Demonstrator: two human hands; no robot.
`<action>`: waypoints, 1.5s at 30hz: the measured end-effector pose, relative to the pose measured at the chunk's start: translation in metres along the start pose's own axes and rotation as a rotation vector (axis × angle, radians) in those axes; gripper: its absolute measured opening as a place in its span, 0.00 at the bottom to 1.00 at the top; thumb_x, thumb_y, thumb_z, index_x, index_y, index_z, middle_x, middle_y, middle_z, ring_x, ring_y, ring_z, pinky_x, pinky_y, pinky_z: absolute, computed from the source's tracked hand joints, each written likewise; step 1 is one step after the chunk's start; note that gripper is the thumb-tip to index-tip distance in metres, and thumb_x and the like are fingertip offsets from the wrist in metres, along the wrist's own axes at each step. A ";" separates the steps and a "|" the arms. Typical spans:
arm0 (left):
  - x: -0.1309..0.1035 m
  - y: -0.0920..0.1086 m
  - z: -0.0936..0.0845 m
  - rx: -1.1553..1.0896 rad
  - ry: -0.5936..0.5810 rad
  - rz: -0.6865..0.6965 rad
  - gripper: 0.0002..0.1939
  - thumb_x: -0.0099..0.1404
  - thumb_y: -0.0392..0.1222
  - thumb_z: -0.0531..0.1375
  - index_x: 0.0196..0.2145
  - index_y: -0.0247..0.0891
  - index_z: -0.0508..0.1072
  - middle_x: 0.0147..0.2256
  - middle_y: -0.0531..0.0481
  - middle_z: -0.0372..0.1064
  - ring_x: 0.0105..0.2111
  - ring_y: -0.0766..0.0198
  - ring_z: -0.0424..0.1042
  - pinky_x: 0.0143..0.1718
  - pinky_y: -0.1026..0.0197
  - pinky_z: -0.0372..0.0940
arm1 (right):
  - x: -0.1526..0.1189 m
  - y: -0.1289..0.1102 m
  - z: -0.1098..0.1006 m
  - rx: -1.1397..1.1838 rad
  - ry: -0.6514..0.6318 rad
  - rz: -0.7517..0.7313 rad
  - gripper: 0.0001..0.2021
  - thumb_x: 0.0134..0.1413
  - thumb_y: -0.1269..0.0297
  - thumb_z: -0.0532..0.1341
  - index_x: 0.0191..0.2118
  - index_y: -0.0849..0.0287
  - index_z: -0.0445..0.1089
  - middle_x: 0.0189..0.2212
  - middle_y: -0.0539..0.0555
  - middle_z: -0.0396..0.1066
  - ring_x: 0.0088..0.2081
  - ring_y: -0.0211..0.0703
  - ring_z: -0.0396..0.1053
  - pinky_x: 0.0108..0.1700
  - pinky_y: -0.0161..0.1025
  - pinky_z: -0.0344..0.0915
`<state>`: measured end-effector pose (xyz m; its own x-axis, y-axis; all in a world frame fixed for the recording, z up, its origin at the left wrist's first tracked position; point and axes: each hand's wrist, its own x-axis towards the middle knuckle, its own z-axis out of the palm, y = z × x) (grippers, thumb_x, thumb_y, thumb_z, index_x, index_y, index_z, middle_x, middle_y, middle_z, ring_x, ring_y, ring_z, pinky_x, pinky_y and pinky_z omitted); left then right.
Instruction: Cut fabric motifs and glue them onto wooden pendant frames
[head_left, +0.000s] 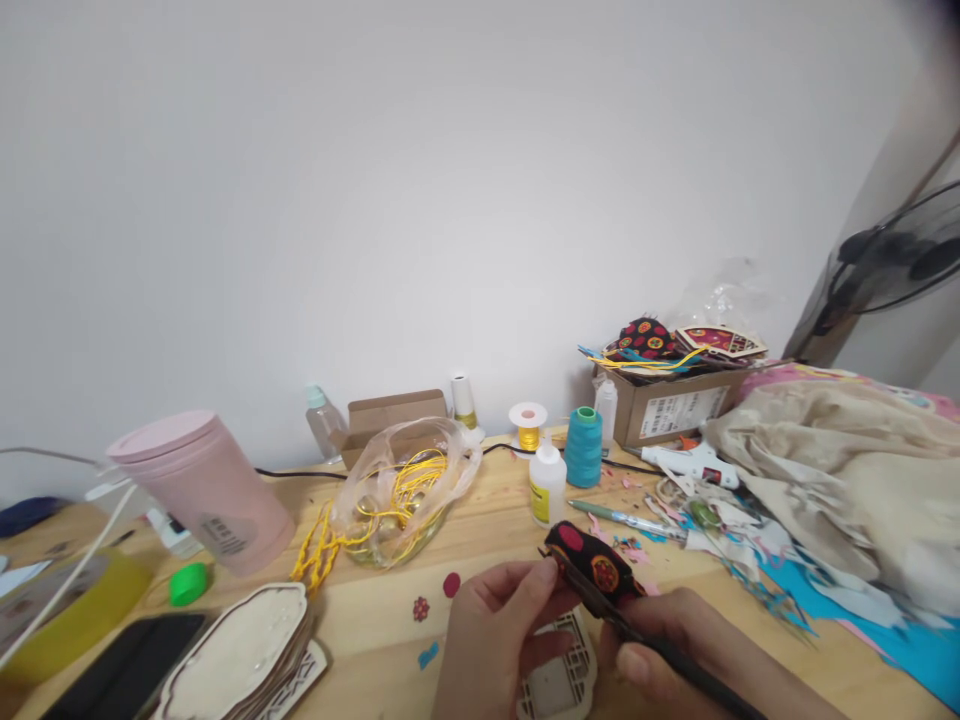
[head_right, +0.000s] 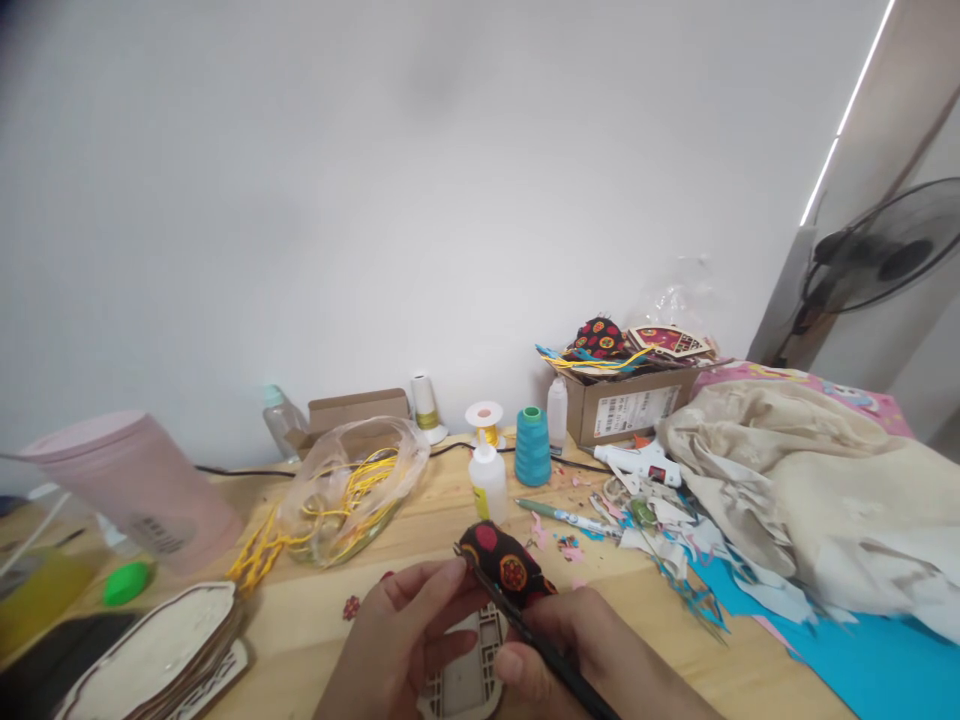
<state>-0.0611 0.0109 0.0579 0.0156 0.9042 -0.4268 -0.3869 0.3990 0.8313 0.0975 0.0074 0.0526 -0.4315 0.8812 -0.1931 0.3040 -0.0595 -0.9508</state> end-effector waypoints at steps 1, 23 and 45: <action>-0.001 0.001 0.001 0.020 0.026 0.017 0.09 0.47 0.41 0.63 0.24 0.31 0.74 0.26 0.42 0.76 0.29 0.59 0.73 0.22 0.67 0.63 | 0.000 -0.003 0.001 -0.003 -0.019 0.002 0.26 0.37 0.37 0.53 0.20 0.60 0.66 0.13 0.44 0.44 0.15 0.34 0.50 0.17 0.31 0.51; -0.005 0.004 0.006 0.138 0.117 0.100 0.09 0.48 0.42 0.61 0.23 0.31 0.74 0.27 0.41 0.76 0.30 0.56 0.74 0.22 0.66 0.63 | -0.002 -0.015 0.005 -0.091 -0.060 -0.123 0.26 0.40 0.37 0.49 0.18 0.60 0.53 0.17 0.45 0.46 0.19 0.32 0.43 0.18 0.31 0.39; -0.002 0.003 0.005 0.118 0.095 0.117 0.10 0.48 0.42 0.61 0.24 0.30 0.74 0.27 0.40 0.76 0.30 0.56 0.74 0.23 0.65 0.64 | 0.002 -0.003 0.005 -0.117 -0.055 -0.142 0.25 0.44 0.40 0.49 0.20 0.61 0.56 0.17 0.46 0.47 0.19 0.32 0.44 0.17 0.31 0.39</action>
<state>-0.0580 0.0110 0.0634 -0.1121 0.9292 -0.3521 -0.2705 0.3124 0.9106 0.0917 0.0071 0.0542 -0.5221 0.8496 -0.0749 0.3322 0.1218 -0.9353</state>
